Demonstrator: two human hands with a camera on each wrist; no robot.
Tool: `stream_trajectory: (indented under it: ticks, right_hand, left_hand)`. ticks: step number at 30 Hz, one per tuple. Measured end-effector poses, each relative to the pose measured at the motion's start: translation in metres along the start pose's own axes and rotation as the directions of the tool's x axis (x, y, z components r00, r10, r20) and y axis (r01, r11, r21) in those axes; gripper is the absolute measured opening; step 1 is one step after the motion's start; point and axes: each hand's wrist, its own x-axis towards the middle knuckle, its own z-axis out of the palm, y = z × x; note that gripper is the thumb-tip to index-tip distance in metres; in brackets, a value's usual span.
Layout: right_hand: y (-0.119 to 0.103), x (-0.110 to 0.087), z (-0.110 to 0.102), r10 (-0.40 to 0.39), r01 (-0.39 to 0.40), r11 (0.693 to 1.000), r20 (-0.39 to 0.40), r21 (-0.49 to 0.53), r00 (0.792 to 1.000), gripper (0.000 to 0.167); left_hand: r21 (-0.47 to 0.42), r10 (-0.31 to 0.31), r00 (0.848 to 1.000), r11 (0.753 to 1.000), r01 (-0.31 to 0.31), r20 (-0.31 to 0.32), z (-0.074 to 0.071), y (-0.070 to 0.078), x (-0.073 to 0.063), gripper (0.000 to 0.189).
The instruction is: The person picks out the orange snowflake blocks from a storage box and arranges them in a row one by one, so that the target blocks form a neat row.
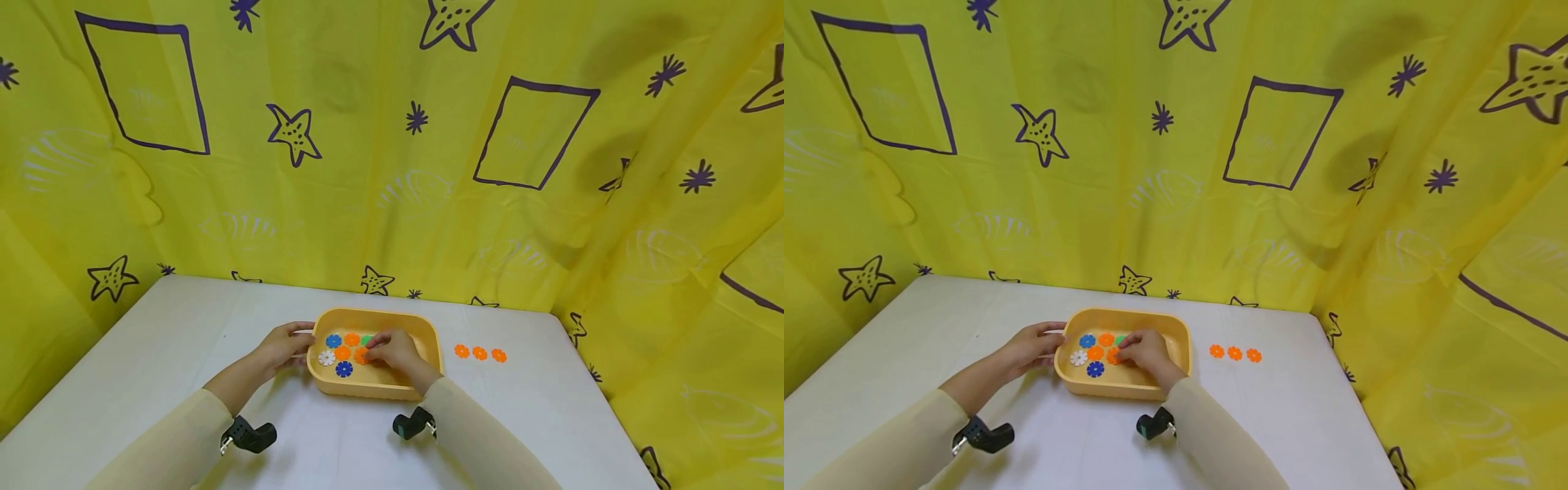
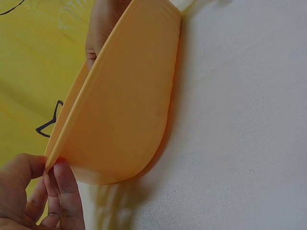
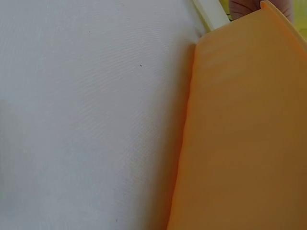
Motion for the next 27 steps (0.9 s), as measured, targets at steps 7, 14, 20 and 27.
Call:
stream_trajectory:
  ticks: [7,14,20,27]
  right_hand:
    - [0.0014,0.0015,-0.0026,0.022,-0.023,0.998,0.018,0.054,1.0,0.016]
    - [-0.0002,-0.0022,-0.0037,0.032,-0.035,0.994,0.03,0.102,0.999,0.017]
    - [-0.0024,-0.0043,-0.0052,0.042,-0.046,0.993,0.045,0.112,0.998,0.02]
    - [-0.0036,-0.0054,-0.0063,0.06,-0.066,0.991,0.054,0.116,0.997,0.02]
  left_hand:
    - [0.006,0.004,1.0,1.0,-0.004,-0.005,0.0,-0.0007,0.0008,0.051]
    - [0.002,0.0,1.0,1.0,0.0,-0.001,0.0007,-0.0005,0.0007,0.051]
    - [0.005,0.004,1.0,1.0,-0.004,-0.004,0.001,-0.0006,0.0008,0.05]
    - [0.013,-0.004,1.0,1.0,0.004,-0.012,-0.0001,-0.001,0.0003,0.05]
